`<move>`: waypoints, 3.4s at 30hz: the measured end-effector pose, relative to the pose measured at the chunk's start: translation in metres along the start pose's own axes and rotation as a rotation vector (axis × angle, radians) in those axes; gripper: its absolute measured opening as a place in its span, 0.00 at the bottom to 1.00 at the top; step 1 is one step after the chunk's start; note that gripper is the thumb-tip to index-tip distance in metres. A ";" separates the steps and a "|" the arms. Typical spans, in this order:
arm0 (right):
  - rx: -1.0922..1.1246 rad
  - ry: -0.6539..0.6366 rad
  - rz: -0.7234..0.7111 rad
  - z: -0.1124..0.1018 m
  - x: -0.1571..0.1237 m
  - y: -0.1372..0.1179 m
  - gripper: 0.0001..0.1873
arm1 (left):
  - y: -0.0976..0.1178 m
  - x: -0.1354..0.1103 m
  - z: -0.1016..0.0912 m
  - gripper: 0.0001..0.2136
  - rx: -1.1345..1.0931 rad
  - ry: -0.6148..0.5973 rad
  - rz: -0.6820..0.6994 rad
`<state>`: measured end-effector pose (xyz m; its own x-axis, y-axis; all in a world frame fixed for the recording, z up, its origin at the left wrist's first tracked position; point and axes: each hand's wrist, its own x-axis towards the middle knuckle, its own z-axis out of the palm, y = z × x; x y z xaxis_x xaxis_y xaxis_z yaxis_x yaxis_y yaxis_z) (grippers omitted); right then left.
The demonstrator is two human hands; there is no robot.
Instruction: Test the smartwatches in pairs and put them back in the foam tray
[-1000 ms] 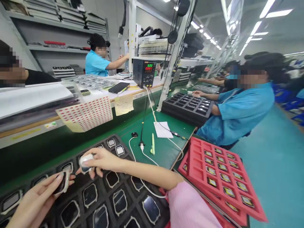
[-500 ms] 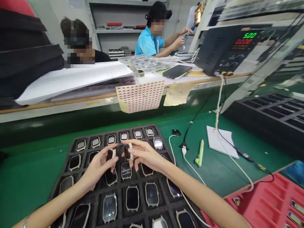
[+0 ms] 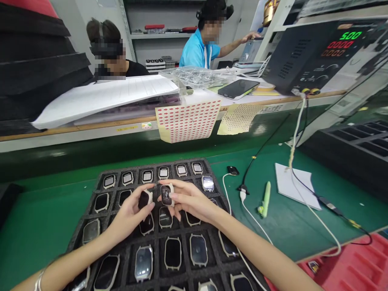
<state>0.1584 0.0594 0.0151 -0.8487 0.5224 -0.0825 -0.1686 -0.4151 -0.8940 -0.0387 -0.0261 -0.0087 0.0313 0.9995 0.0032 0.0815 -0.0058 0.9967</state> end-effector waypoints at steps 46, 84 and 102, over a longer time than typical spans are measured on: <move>-0.201 0.078 -0.049 0.004 0.003 0.006 0.26 | 0.008 -0.001 -0.010 0.16 0.127 0.013 0.092; -0.185 0.124 -0.064 0.004 -0.001 0.018 0.25 | 0.003 -0.002 -0.011 0.17 -0.469 -0.072 -0.158; -0.699 0.123 -0.024 -0.002 0.008 0.007 0.36 | 0.011 -0.001 -0.019 0.15 -0.453 -0.055 -0.096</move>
<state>0.1520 0.0623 0.0072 -0.7792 0.6227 -0.0712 0.2095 0.1518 -0.9659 -0.0572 -0.0264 0.0037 0.0988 0.9916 -0.0831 -0.3565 0.1132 0.9274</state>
